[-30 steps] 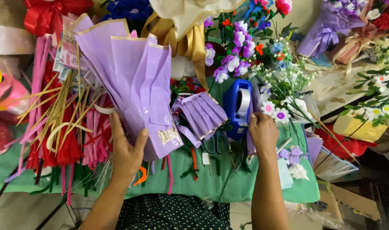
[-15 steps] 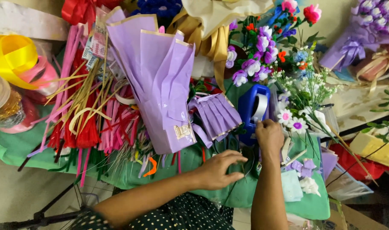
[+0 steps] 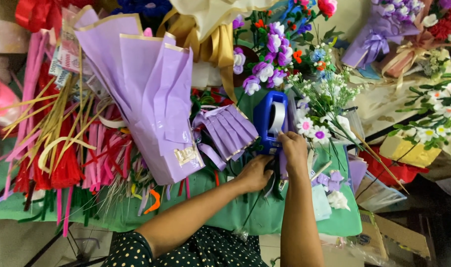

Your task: The person assembles a purple paper flower bouquet by hand, folding and securing the purple paper wrap around a bunch of pink fabric flowers and adding decorative pleated paper elements.

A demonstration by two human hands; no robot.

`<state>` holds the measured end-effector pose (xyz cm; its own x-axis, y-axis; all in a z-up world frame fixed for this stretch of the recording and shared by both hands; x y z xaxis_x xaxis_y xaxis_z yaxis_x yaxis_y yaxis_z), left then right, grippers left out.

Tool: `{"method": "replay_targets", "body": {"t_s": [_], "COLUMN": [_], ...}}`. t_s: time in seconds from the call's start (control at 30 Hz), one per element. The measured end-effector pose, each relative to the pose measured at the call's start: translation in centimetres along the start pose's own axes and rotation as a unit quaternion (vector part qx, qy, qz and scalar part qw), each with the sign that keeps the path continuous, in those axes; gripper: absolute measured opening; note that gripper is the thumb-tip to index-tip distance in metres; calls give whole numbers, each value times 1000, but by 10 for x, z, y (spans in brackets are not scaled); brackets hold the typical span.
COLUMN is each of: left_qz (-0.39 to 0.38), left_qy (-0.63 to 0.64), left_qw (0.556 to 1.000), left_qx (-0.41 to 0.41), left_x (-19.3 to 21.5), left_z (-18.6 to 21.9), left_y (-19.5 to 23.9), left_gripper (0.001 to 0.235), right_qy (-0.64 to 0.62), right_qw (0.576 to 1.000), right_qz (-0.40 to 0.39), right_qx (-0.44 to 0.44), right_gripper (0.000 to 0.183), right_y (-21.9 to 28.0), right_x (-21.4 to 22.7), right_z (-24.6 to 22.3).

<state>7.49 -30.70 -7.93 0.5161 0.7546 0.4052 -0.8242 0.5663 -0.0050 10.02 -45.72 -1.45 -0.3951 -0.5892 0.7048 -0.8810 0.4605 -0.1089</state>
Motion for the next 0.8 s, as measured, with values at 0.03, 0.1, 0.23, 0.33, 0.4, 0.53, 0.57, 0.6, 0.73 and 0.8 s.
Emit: {"method": "replay_targets", "body": {"t_s": [0.03,0.1,0.23,0.33,0.4,0.53,0.57,0.6,0.73,0.8], "left_qz": [-4,2,-3,0,-2,-6,-9,-11,-10,0], "left_qy": [0,5,4,13,15,21,24,26,24,22], "left_qw": [1000,1000,1000,1000,1000,1000,999,999,999,1000], "left_qx": [0,-1,7,15,10,16,19,23,26,20], "left_x": [0,3,7,6,4,2,2,3,5,5], "left_z": [0,3,9,13,8,4,4,3,7,5], "left_y": [1,0,5,6,4,0,0,0,3,3], "left_gripper": [51,52,52,49,51,50,50,50,48,48], "right_qy": [0,12,-5,-38,-50,-81,-90,-100,-66,-17], "right_qw": [1000,1000,1000,999,999,997,996,995,998,999], "right_qz": [1,9,-7,3,8,3,5,7,-11,-4], "right_qx": [-4,28,30,22,15,3,-8,-19,5,32], "right_gripper": [33,36,36,34,32,26,26,26,32,38], "right_y": [10,28,58,55,57,65,63,60,58,52], "right_x": [7,22,26,11,6,3,0,-4,-7,-12], "right_z": [-9,-32,-28,2,9,-1,6,12,15,27]}}
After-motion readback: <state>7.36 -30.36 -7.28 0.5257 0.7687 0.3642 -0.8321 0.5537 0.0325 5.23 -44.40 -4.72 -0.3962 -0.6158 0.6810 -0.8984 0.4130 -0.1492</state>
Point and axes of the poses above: each hand's wrist, its own y-axis away from the middle knuckle, its own x-axis out of the back of the hand, z = x × y, the point moved 1 cm from there along -y, towards the middle knuckle, and after that the axes turned 10 degrees about x, right-handed, at the moved point
